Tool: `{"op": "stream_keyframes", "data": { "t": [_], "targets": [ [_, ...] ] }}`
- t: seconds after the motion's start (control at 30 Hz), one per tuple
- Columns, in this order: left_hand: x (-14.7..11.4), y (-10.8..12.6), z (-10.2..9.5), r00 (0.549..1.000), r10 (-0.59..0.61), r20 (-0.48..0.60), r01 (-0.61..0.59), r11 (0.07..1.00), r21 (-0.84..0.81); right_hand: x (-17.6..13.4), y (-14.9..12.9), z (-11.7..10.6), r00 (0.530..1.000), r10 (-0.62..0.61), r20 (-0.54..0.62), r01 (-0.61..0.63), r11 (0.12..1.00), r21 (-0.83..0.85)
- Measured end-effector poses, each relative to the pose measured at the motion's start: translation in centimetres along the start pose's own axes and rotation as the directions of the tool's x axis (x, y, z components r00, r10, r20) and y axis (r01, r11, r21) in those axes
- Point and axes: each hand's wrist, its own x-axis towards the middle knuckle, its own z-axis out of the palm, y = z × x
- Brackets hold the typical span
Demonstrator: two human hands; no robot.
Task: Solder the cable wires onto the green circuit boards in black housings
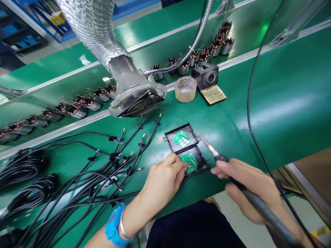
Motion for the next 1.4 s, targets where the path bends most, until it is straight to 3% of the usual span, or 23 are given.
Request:
{"op": "stream_keyframes", "data": {
  "t": [0.17, 0.47, 0.8, 1.07, 1.4],
  "targets": [
    [0.0, 0.3, -0.3, 0.999, -0.015, 0.047, 0.013, 0.999, 0.039, -0.6, -1.6, -1.1, 0.995, 0.098, 0.010, -0.099, 0.995, 0.028],
    [0.0, 0.7, -0.9, 0.994, 0.001, 0.109, -0.016, 0.989, 0.145, 0.3, -0.5, 0.5, 0.998, 0.059, 0.038, -0.065, 0.984, 0.166],
    [0.4, 0.8, -1.2, 0.984, -0.015, 0.180, -0.021, 0.980, 0.197, 0.8, -0.2, 0.8, 0.997, 0.060, 0.052, -0.067, 0.986, 0.151],
    [0.4, 0.5, -0.9, 0.987, 0.002, 0.160, -0.032, 0.982, 0.187, 0.6, -0.7, 0.7, 0.994, 0.097, 0.042, -0.101, 0.990, 0.098],
    [0.3, 0.7, -0.8, 0.985, -0.033, 0.169, -0.001, 0.980, 0.197, 1.2, -0.6, 0.7, 0.997, 0.049, 0.057, -0.053, 0.996, 0.075]
  ]
}}
